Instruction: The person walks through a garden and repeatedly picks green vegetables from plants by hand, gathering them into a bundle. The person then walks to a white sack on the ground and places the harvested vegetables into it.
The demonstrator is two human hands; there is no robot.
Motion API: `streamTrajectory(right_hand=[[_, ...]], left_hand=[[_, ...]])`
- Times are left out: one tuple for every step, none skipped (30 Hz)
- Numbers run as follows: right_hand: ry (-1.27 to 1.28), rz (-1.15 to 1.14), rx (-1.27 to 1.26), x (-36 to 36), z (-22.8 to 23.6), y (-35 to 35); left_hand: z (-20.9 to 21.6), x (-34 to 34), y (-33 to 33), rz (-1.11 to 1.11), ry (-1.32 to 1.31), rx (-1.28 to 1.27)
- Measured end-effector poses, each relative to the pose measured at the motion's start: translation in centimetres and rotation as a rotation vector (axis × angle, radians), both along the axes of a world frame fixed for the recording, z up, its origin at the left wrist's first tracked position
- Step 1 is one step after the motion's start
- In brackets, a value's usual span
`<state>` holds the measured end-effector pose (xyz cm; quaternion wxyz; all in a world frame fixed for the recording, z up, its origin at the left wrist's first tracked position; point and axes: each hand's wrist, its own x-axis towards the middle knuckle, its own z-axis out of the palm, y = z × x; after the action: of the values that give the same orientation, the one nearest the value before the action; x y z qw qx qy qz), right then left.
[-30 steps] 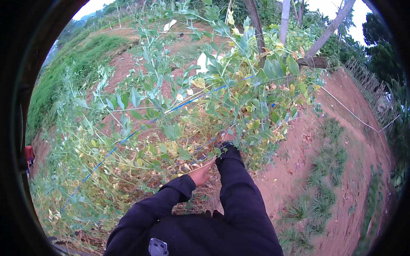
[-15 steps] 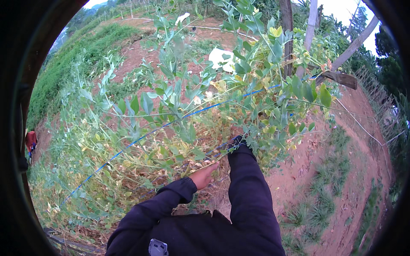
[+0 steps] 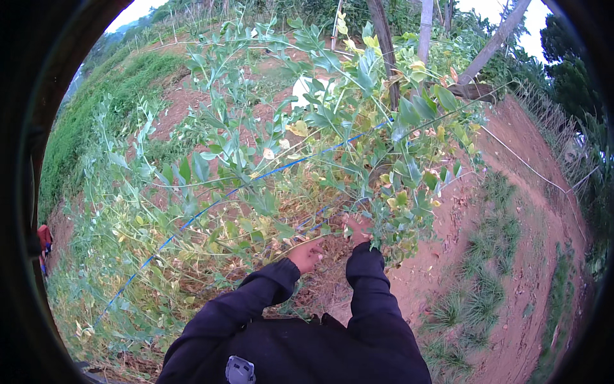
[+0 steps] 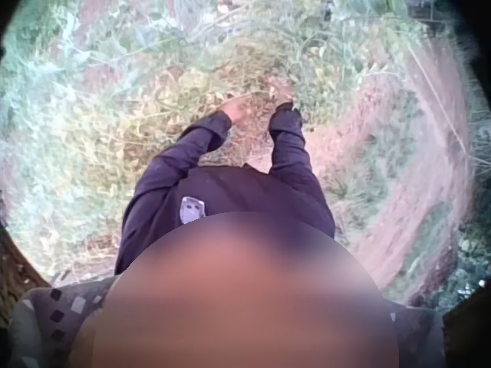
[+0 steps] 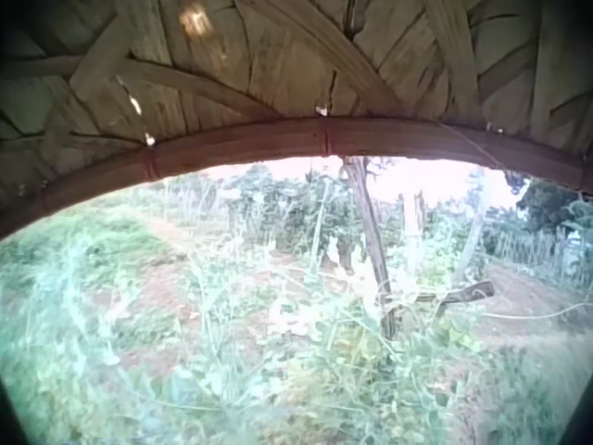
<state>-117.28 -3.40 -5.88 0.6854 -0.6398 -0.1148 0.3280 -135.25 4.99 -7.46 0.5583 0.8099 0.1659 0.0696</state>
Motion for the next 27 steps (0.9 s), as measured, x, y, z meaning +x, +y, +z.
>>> streamTrajectory(right_hand=[[-0.039, 0.034, 0.009, -0.8, 0.3, -0.3], [-0.08, 0.068, 0.019, -2.1, 0.3, -0.6], [-0.106, 0.101, 0.028, -3.4, 0.3, -1.0], [-0.098, 0.211, -0.063, -4.6, 0.2, -1.7], [-0.096, 0.354, -0.08, -5.5, 0.1, -2.6], [-0.045, 0.364, -0.115, -6.1, 0.1, -3.7], [-0.018, 0.409, -0.077, -6.6, 0.1, -5.0], [-0.015, 0.432, -0.072, -7.0, 0.2, -6.0], [0.092, 0.477, -0.034, -7.3, 0.4, -7.0], [0.177, 0.502, -0.03, -7.7, 0.5, -8.0], [0.26, 0.526, -0.024, -8.1, 0.7, -8.9], [0.247, 0.559, 0.003, -8.5, 1.0, -9.6], [0.232, 0.593, 0.029, -9.0, 1.3, -10.1], [0.195, 0.626, 0.045, -9.4, 1.6, -10.7], [0.231, 0.637, 0.047, -10.1, 2.0, -11.4], [0.247, 0.648, 0.04, -10.8, 2.4, -12.0], [0.245, 0.668, 0.037, -11.4, 2.7, -12.7], [0.279, 0.677, 0.064, -12.0, 3.0, -13.2], [0.297, 0.694, 0.094, -12.5, 3.2, -13.8], [0.311, 0.727, 0.145, -13.0, 3.3, -14.2], [0.298, 0.728, 0.132, -13.2, 3.4, -14.5], [0.332, 0.709, 0.119, -13.5, 3.5, -14.9], [0.356, 0.699, 0.117, -13.7, 3.5, -15.2], [0.38, 0.691, 0.101, -13.8, 3.5, -15.4], [0.353, 0.675, 0.119, -13.9, 3.5, -15.7], [0.327, 0.662, 0.125, -13.9, 3.6, -15.8], [0.293, 0.654, 0.119, -13.9, 3.6, -15.9]], left_hand=[[0.5, 0.5, -0.1, 0.04, -0.02, -0.038], [1.3, 0.9, -0.2, 0.08, -0.041, -0.076], [2.3, 1.1, -0.9, 0.143, -0.072, -0.309], [3.5, 1.4, -1.0, 0.005, 0.098, 0.051], [5.0, 1.6, -1.2, -0.136, 0.226, 0.342], [6.7, 1.8, -1.4, -0.292, 0.4, 0.604], [8.6, 1.7, -0.9, -0.37, 0.505, 0.392], [10.5, 1.5, -0.1, -0.355, 0.509, 0.249], [12.2, 1.5, 0.7, -0.329, 0.452, 0.193], [13.5, 1.9, 1.7, -0.32, 0.413, 0.102], [14.6, 3.0, 2.9, -0.154, 0.367, 0.158], [15.2, 4.5, 4.0, 0.009, 0.304, 0.163], [15.5, 6.3, 4.8, 0.073, 0.15, 0.499], [15.5, 8.1, 5.7, 0.197, 0.049, 0.82], [15.1, 10.0, 6.0, 0.23, -0.061, 1.036], [14.6, 11.8, 6.3, 0.188, -0.074, 1.128], [14.1, 13.5, 6.5, 0.162, -0.045, 1.092], [13.6, 15.1, 6.7, 0.079, 0.01, 1.211], [13.2, 16.4, 6.8, 0.024, 0.06, 1.237], [12.7, 17.3, 7.0, -0.015, 0.093, 1.253], [12.5, 18.1, 7.3, -0.048, 0.117, 1.272], [12.2, 18.5, 7.6, -0.065, 0.121, 1.285], [12.0, 18.8, 7.8, -0.081, 0.121, 1.301], [11.9, 18.8, 8.1, -0.094, 0.111, 1.31], [11.8, 18.7, 8.3, -0.104, 0.095, 1.313], [11.8, 18.6, 8.5, -0.108, 0.072, 1.318], [11.9, 18.2, 8.6, -0.107, 0.035, 1.335]])
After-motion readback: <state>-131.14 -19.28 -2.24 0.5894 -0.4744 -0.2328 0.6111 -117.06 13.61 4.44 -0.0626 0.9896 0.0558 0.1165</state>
